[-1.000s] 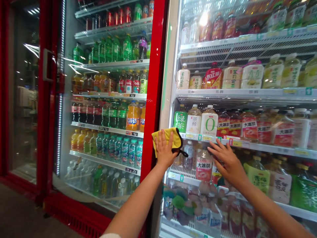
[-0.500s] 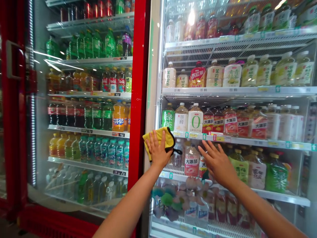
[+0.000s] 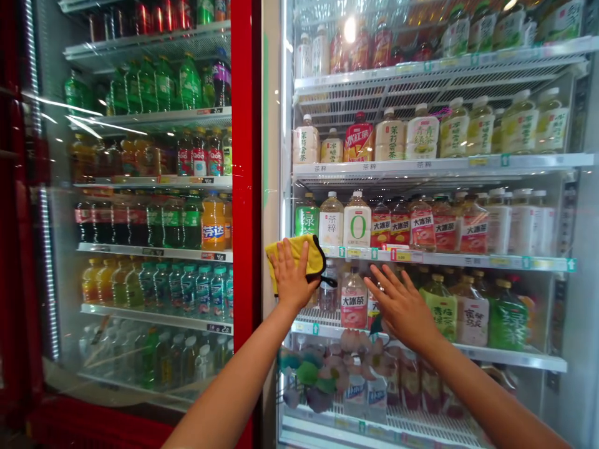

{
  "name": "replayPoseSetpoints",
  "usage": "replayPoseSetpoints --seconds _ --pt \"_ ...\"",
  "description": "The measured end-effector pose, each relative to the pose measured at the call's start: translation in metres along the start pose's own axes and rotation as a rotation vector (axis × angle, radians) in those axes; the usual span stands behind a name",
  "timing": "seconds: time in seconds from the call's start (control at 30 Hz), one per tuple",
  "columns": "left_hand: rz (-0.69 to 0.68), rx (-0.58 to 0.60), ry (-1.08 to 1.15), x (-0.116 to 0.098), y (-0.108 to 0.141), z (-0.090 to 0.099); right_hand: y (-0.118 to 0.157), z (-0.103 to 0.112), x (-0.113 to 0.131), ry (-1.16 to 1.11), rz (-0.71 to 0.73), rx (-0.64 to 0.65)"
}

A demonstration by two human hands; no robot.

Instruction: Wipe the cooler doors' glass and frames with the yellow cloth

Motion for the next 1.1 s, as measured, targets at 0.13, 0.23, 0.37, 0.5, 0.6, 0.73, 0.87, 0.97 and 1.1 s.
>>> replayPoseSetpoints --seconds 0.13,0.23,0.37,0.5,0.6,0.73,0.87,0.97,1.1 --pt "0.068 -0.056 -0.014 -0.033 -0.017 -0.010 0.005 -0.002 -0.004 0.002 0.011 0.006" --pt "-0.290 0.026 0.029 -0.038 0.012 -0.017 0.011 -0.004 -0.007 0.012 0.026 0.001" --pt "-0.663 0.063 0.066 -0.013 0.058 -0.013 0.017 -0.002 -0.014 0.026 0.042 0.012" --pt "-0.444 0.042 0.051 -0.021 0.038 -0.011 0.014 0.006 -0.025 0.043 0.022 0.038" --pt "-0.130 -0.006 0.054 -0.057 0.003 -0.015 0.012 0.008 -0.029 0.052 0.013 0.039" --pt "-0.221 0.001 0.085 -0.089 -0.005 -0.021 0.017 0.008 -0.031 0.038 0.019 0.031" --pt "-0.544 0.062 0.102 -0.071 0.021 -0.018 0.027 0.012 -0.040 0.050 -0.002 0.036" --pt "-0.461 0.052 0.088 -0.057 0.013 -0.016 0.030 0.018 -0.052 0.068 -0.021 0.046" --pt "-0.135 -0.029 0.087 -0.085 -0.028 -0.019 0.025 0.023 -0.063 0.082 -0.070 0.059"
Point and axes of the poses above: each hand's wrist, its own y-axis away from the middle knuckle, its own z-axis out of the back of the hand, x = y × z, the point moved 3 cm from there along -y, towards the middle knuckle, and after that the axes turned 2 degrees about -x, right-handed, at the moved point
